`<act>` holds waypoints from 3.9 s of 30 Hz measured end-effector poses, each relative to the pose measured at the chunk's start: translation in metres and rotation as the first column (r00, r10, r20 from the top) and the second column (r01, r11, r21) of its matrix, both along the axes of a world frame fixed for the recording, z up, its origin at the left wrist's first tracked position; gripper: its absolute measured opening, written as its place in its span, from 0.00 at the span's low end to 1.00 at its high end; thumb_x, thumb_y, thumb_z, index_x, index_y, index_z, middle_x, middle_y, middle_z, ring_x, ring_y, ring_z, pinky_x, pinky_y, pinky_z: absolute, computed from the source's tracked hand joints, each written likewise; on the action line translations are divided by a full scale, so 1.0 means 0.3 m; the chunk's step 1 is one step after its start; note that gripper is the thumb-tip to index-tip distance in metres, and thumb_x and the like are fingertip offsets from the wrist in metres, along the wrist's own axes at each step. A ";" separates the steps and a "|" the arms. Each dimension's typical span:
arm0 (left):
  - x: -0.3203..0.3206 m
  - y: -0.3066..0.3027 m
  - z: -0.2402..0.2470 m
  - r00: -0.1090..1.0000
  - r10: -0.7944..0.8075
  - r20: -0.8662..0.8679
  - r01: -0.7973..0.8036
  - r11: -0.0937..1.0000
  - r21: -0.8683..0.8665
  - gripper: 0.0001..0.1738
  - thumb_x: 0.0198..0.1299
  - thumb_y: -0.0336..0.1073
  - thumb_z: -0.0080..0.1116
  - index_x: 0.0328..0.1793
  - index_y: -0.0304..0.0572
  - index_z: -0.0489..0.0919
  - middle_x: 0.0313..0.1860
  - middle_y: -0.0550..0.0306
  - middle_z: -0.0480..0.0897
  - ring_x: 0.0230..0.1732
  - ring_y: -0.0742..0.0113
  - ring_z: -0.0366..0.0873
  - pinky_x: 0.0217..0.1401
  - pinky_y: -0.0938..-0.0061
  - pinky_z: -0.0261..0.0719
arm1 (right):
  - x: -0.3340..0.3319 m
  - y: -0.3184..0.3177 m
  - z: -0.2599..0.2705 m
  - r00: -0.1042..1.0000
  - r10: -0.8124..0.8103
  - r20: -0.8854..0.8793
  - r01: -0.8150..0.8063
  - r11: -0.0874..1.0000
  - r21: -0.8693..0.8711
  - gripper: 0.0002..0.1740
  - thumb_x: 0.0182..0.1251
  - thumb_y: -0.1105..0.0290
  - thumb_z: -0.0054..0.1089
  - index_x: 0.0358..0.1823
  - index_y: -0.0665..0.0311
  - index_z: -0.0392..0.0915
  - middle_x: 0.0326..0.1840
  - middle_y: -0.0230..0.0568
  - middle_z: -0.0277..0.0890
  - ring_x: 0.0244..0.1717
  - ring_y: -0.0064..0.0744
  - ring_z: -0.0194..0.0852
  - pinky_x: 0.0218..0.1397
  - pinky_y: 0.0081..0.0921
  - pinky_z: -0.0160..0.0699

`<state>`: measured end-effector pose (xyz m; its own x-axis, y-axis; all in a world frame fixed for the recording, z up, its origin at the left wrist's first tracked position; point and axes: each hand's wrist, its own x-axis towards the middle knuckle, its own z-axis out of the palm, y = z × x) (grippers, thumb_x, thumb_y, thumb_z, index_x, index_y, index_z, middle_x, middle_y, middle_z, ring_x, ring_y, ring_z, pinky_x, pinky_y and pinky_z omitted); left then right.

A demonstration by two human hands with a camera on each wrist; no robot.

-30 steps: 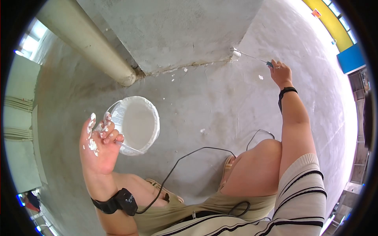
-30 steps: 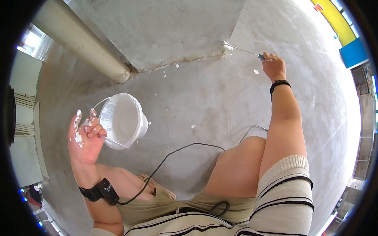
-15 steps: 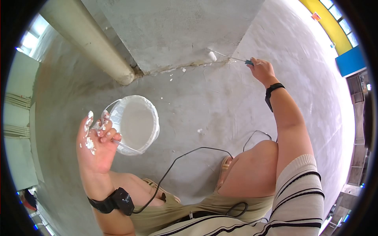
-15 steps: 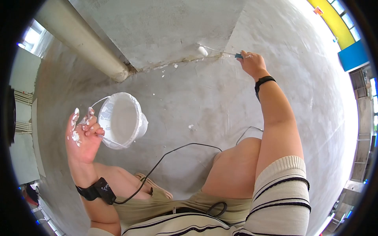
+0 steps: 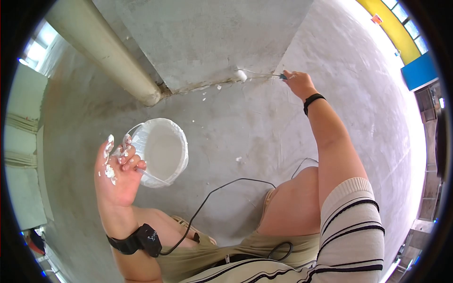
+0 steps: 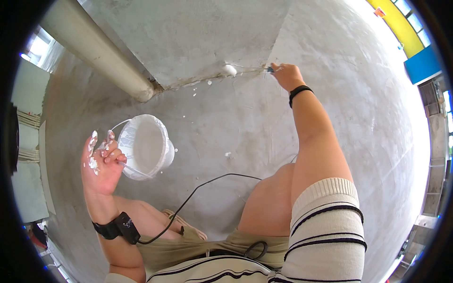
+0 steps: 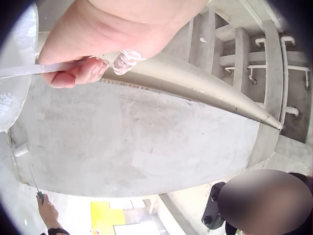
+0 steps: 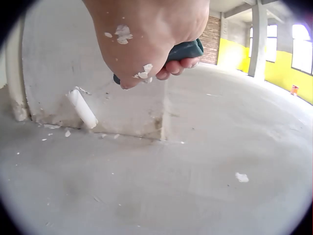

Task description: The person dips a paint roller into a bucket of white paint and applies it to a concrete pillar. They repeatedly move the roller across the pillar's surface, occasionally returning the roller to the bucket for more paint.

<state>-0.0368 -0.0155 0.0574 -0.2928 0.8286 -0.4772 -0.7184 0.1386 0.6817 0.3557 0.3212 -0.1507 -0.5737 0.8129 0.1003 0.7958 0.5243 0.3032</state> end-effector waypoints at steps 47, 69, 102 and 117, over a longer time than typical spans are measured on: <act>0.011 0.001 0.010 1.000 0.014 -0.002 -0.014 1.000 -0.017 0.19 0.64 0.48 0.50 0.45 0.37 0.73 0.20 0.68 0.60 0.20 0.78 0.56 0.35 0.76 0.61 | 0.231 -0.071 0.098 0.958 -0.279 0.066 0.277 0.960 0.046 0.16 0.71 0.51 0.43 0.50 0.53 0.69 0.30 0.36 0.80 0.36 0.35 0.81 0.34 0.31 0.78; 0.008 -0.009 0.007 0.999 0.031 -0.005 -0.031 1.000 -0.001 0.18 0.63 0.49 0.51 0.42 0.39 0.75 0.19 0.68 0.62 0.19 0.78 0.57 0.34 0.77 0.61 | 0.134 -0.055 0.073 0.977 -0.211 0.007 0.210 0.977 0.044 0.12 0.68 0.57 0.49 0.41 0.56 0.73 0.32 0.32 0.81 0.39 0.33 0.81 0.35 0.32 0.77; -0.003 -0.001 0.004 1.000 0.024 0.010 -0.024 0.999 -0.038 0.19 0.62 0.49 0.52 0.40 0.39 0.74 0.18 0.69 0.60 0.20 0.78 0.57 0.36 0.77 0.62 | 0.260 -0.105 0.149 0.906 -0.424 0.001 0.424 0.906 0.020 0.14 0.67 0.55 0.49 0.45 0.56 0.73 0.35 0.37 0.80 0.39 0.37 0.80 0.38 0.34 0.77; -0.025 -0.010 -0.011 1.000 0.011 0.022 -0.011 1.000 -0.011 0.19 0.62 0.50 0.51 0.43 0.39 0.73 0.19 0.69 0.61 0.21 0.78 0.59 0.37 0.76 0.64 | -0.098 -0.046 0.088 0.998 0.038 0.046 -0.040 0.998 0.043 0.12 0.65 0.57 0.55 0.38 0.57 0.74 0.31 0.36 0.79 0.36 0.35 0.80 0.35 0.30 0.77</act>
